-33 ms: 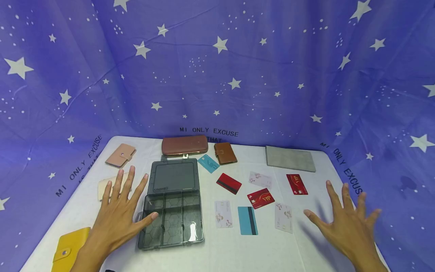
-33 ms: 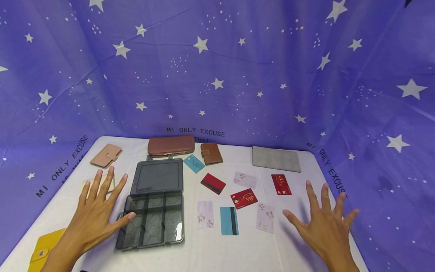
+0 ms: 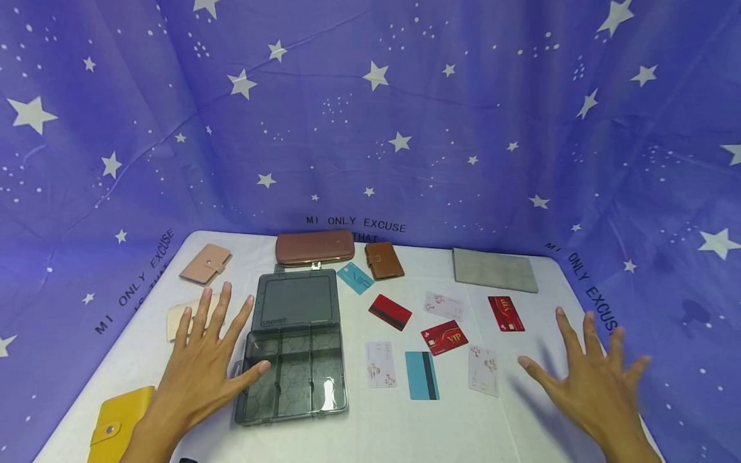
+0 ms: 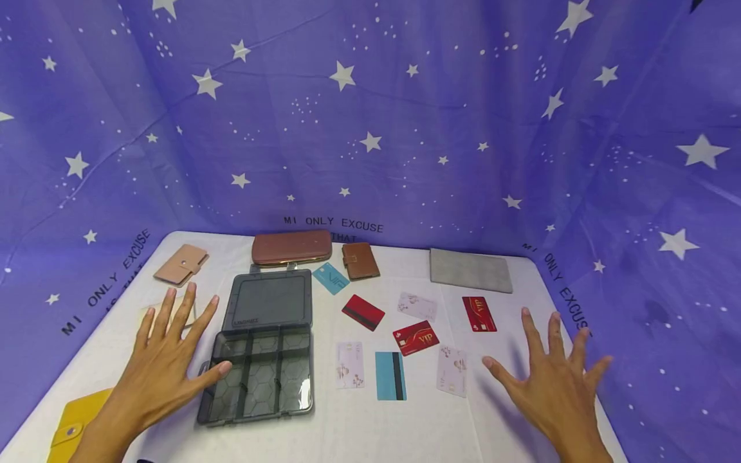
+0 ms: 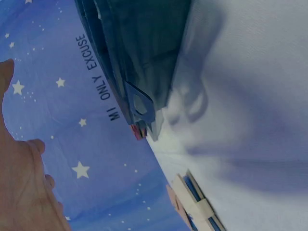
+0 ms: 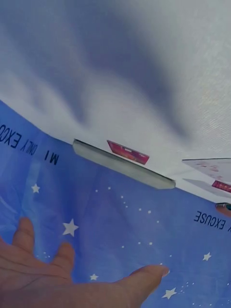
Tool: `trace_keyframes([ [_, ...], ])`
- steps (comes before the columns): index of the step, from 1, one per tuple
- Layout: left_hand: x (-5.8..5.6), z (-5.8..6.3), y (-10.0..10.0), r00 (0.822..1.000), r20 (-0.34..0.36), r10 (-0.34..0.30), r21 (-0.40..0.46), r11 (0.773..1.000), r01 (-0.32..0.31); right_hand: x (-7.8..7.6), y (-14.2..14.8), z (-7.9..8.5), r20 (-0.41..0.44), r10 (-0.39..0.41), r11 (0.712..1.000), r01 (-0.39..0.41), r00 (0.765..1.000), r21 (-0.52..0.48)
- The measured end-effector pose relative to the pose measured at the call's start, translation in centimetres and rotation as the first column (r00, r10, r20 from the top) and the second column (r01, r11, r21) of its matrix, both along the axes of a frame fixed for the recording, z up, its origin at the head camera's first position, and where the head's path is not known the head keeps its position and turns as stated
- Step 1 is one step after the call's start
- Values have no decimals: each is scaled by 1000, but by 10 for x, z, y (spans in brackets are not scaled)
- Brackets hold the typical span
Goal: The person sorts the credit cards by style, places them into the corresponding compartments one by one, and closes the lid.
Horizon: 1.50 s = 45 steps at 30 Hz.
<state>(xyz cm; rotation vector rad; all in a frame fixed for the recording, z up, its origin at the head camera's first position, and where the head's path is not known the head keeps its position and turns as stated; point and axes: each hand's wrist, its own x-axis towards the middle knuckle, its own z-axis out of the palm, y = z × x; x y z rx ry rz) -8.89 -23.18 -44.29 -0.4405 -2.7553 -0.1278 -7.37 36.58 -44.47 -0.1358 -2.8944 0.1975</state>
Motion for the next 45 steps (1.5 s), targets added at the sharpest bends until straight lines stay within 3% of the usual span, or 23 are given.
trace_keyframes([
  [12, 0, -3, 3, 1000, 17, -3, 24, 1000, 3, -2, -10, -3, 4, 17, 1000, -17, 1000, 17],
  [16, 2, -5, 6, 999, 39, 1, 47, 999, -2, -2, -25, -8, -36, 90, 993, -93, 995, -76],
  [19, 4, -7, 8, 995, 95, -5, 94, 996, -4, -3, -36, -13, -38, 150, 973, -155, 988, -171],
  [25, 11, -11, 6, 971, 232, -64, 231, 973, 9, -10, -49, -29, 136, 155, 974, -128, 979, -189],
  [31, 17, -17, -4, 957, 263, -121, 313, 949, 34, -17, -49, -36, 256, 142, 975, -90, 956, -203],
  [38, 19, -24, -11, 960, 227, -166, 328, 941, 86, -24, -50, -36, 233, 172, 964, -116, 957, -238],
  [45, 14, -26, -12, 947, 265, -181, 352, 933, 80, -30, -53, -35, 245, 191, 950, -116, 951, -289],
])
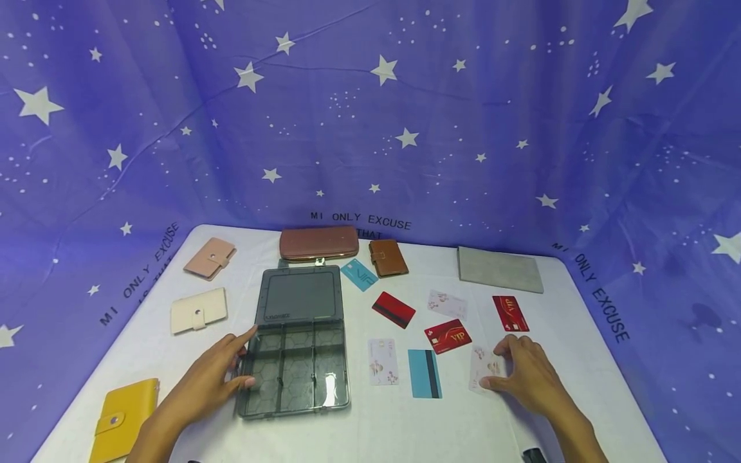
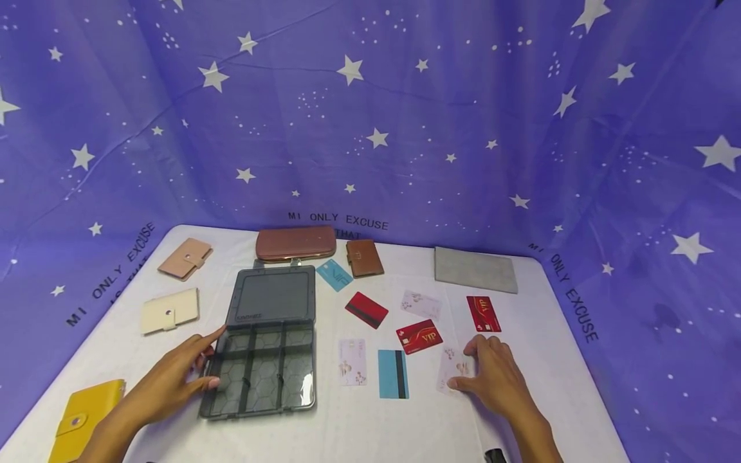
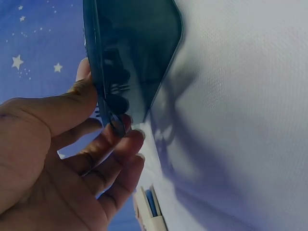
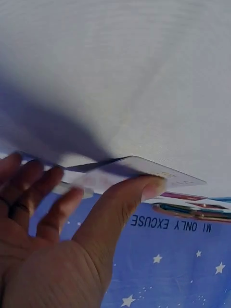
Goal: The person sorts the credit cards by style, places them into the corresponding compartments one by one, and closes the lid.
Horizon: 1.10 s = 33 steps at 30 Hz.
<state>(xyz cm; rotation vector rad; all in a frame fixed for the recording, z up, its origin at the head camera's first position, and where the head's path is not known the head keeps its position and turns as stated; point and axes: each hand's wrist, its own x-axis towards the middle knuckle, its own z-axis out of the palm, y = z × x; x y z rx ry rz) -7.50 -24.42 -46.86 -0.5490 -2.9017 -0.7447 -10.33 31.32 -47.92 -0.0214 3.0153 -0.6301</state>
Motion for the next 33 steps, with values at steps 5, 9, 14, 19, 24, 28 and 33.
trace_keyframes([
  [5, -2, -1, -2, 998, 62, -16, 21, 1000, 14, -2, -7, 1, -49, 27, 990, -34, 998, -139],
  [9, -4, 0, -3, 994, 106, 0, 26, 1000, -2, -2, -16, 7, -115, 36, 969, -63, 993, -240],
  [14, -7, 1, -2, 991, 132, 30, 5, 1000, -31, -2, -40, 19, -100, 33, 913, -71, 994, -402],
  [19, -10, 7, -2, 986, 168, 25, -20, 1000, -22, -4, -74, 26, -80, 85, 808, -115, 993, -578],
  [24, -13, 11, -1, 982, 187, 30, -49, 999, -21, -7, -115, 24, -17, 143, 720, -116, 990, -684],
  [28, -15, 13, 0, 978, 199, 54, -68, 997, -42, -10, -150, 22, 66, 188, 660, -76, 980, -747],
  [33, -16, 13, 0, 975, 211, 72, -73, 996, -58, -12, -189, 18, 54, 243, 626, -114, 968, -771],
])
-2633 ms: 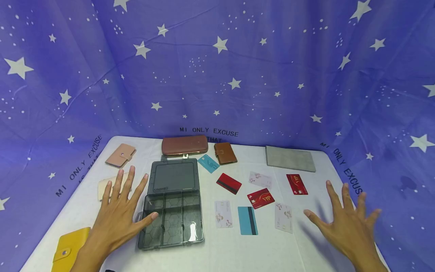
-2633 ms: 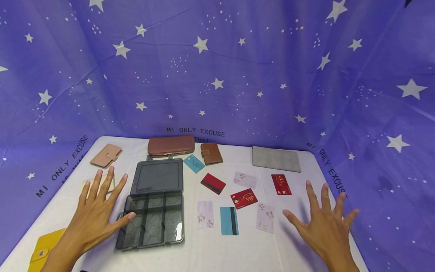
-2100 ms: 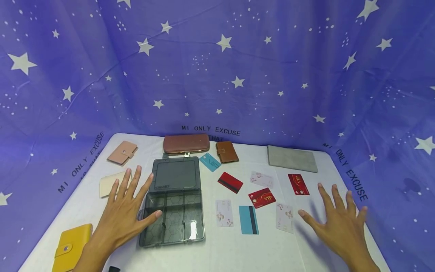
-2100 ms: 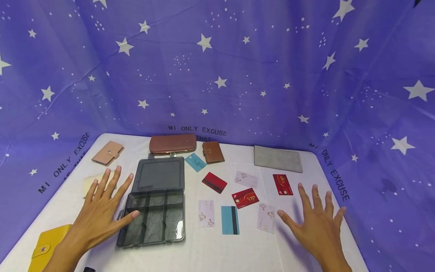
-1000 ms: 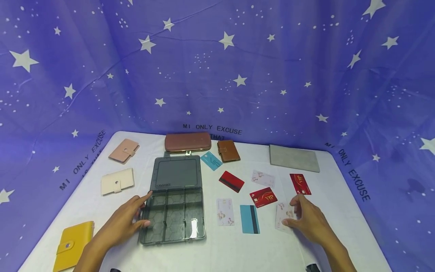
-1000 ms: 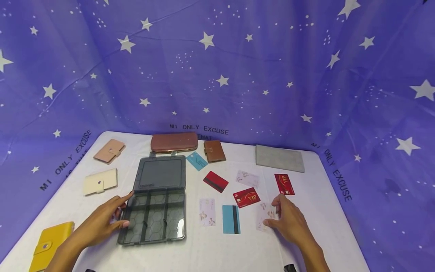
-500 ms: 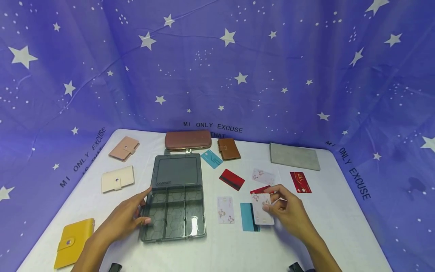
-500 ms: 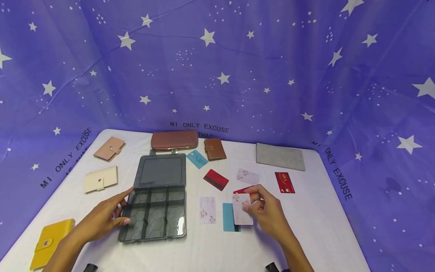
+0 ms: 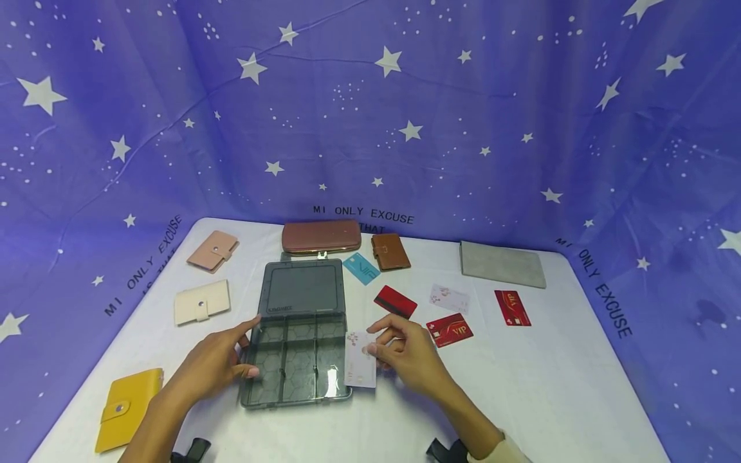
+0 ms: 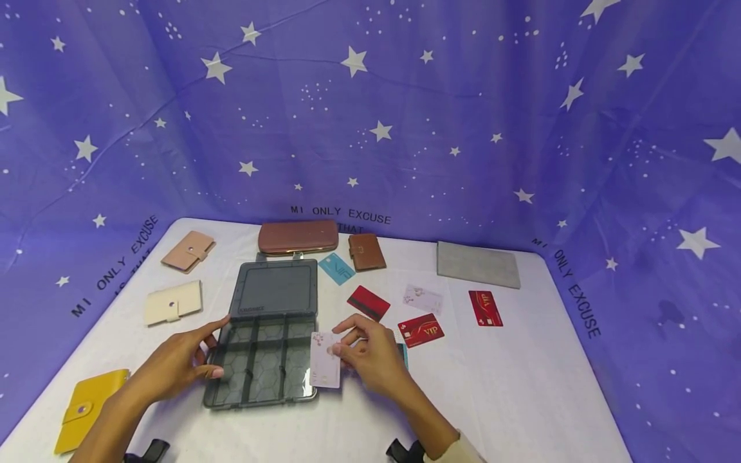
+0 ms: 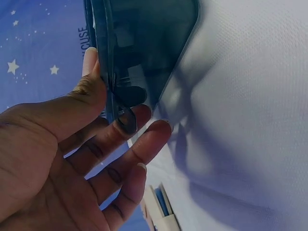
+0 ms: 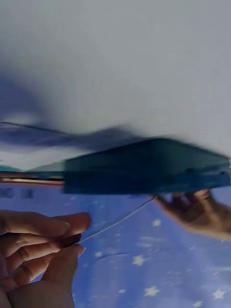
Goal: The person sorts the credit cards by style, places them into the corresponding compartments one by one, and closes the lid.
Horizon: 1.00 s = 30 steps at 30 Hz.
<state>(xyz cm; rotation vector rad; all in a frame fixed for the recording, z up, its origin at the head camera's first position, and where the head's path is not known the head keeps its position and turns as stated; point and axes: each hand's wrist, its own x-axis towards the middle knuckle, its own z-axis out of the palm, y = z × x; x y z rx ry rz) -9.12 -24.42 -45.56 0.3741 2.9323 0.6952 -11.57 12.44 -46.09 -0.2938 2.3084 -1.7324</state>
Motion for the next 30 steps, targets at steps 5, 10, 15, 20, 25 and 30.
trace_keyframes([
  [5, -1, -1, 0, 1000, 19, 11, 5, 1000, -11, -2, -29, -5, -150, 49, 995, -35, 988, 96],
  [10, -1, -1, 0, 999, 33, 9, 15, 1000, -10, -1, -47, -14, -319, 95, 965, -8, 943, 262],
  [15, 0, -1, -1, 999, 45, 11, 19, 1000, -12, 3, -58, -20, -450, 146, 886, 86, 881, 456],
  [20, 0, -2, -1, 999, 43, 16, 19, 1000, -17, 4, -61, -19, -471, 202, 797, 134, 859, 588],
  [25, 0, -2, -2, 1000, 28, 9, 17, 1000, -9, -1, -55, -16, -409, 261, 787, 53, 875, 614],
  [30, -1, -3, -1, 1000, 17, 7, 9, 1000, -7, -9, -33, -15, -333, 245, 892, -77, 911, 446],
])
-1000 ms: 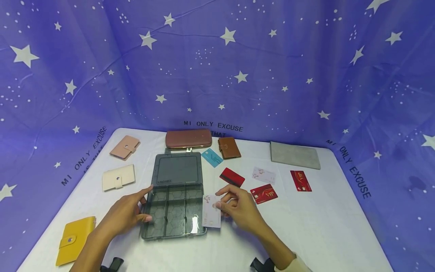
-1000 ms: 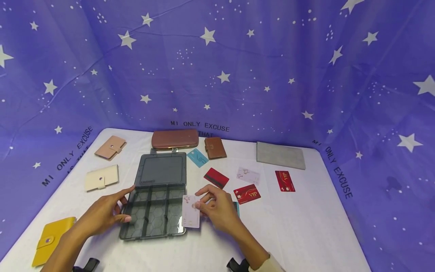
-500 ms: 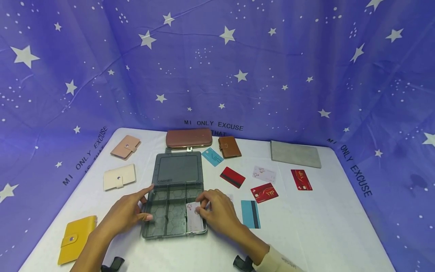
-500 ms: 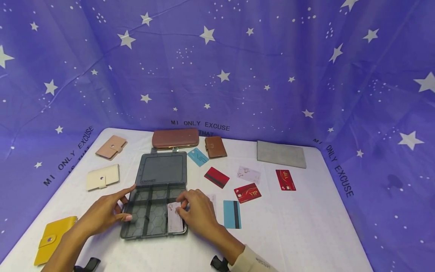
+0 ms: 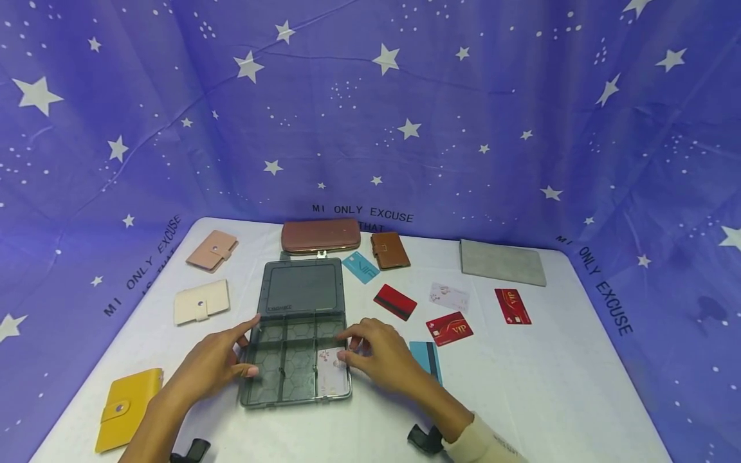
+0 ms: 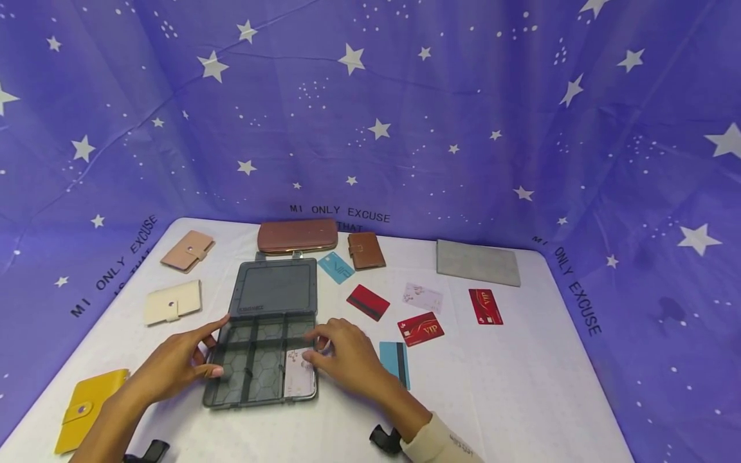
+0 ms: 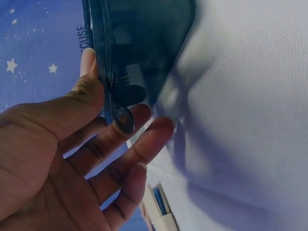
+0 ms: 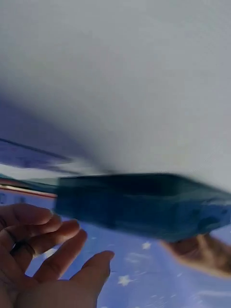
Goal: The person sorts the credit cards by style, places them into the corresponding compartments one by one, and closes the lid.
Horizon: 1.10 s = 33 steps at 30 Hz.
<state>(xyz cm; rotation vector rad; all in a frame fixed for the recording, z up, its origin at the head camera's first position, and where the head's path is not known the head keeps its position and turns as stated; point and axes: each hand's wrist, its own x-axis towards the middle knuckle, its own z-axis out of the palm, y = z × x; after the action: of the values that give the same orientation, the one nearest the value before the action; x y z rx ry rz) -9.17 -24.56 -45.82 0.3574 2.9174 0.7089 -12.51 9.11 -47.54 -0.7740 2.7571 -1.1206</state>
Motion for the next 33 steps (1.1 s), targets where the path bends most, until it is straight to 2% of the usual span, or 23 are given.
trace_keyframes([
  [3, 0, -1, 0, 1000, -8, 1, -1, 1000, -1, -9, 22, 0, 82, -23, 992, 33, 996, -120],
  [5, 0, -1, 0, 1000, -13, 0, 0, 1000, 0, -15, 39, 1, 123, -74, 985, 92, 990, -146],
  [8, 0, 0, 0, 1000, -12, 3, 3, 1000, -3, -26, 71, 3, 164, -163, 974, 185, 973, -131],
  [12, 0, 0, -1, 1000, -5, 6, 5, 1000, -6, -41, 119, 3, 177, -258, 955, 278, 950, -101],
  [18, 0, -1, -2, 1000, -1, 6, 10, 1000, -6, -59, 189, 1, 135, -405, 912, 410, 904, -11],
  [22, 0, -2, -2, 1000, 2, 1, 16, 1000, -1, -65, 226, 2, 121, -526, 850, 524, 842, 44],
  [25, 0, -1, -2, 1000, 7, -2, 20, 1000, 1, -69, 246, 3, 156, -619, 785, 611, 770, 99],
  [29, -1, 0, -3, 1000, 9, 2, 20, 1000, -2, -75, 265, 0, 190, -712, 703, 682, 677, 202],
  [31, -1, 0, -3, 1000, 6, 4, 20, 1000, -4, -78, 269, -1, 195, -735, 678, 694, 649, 242],
  [33, -1, 1, -3, 1000, 3, 3, 22, 1000, -3, -80, 270, -1, 200, -746, 666, 699, 635, 263],
])
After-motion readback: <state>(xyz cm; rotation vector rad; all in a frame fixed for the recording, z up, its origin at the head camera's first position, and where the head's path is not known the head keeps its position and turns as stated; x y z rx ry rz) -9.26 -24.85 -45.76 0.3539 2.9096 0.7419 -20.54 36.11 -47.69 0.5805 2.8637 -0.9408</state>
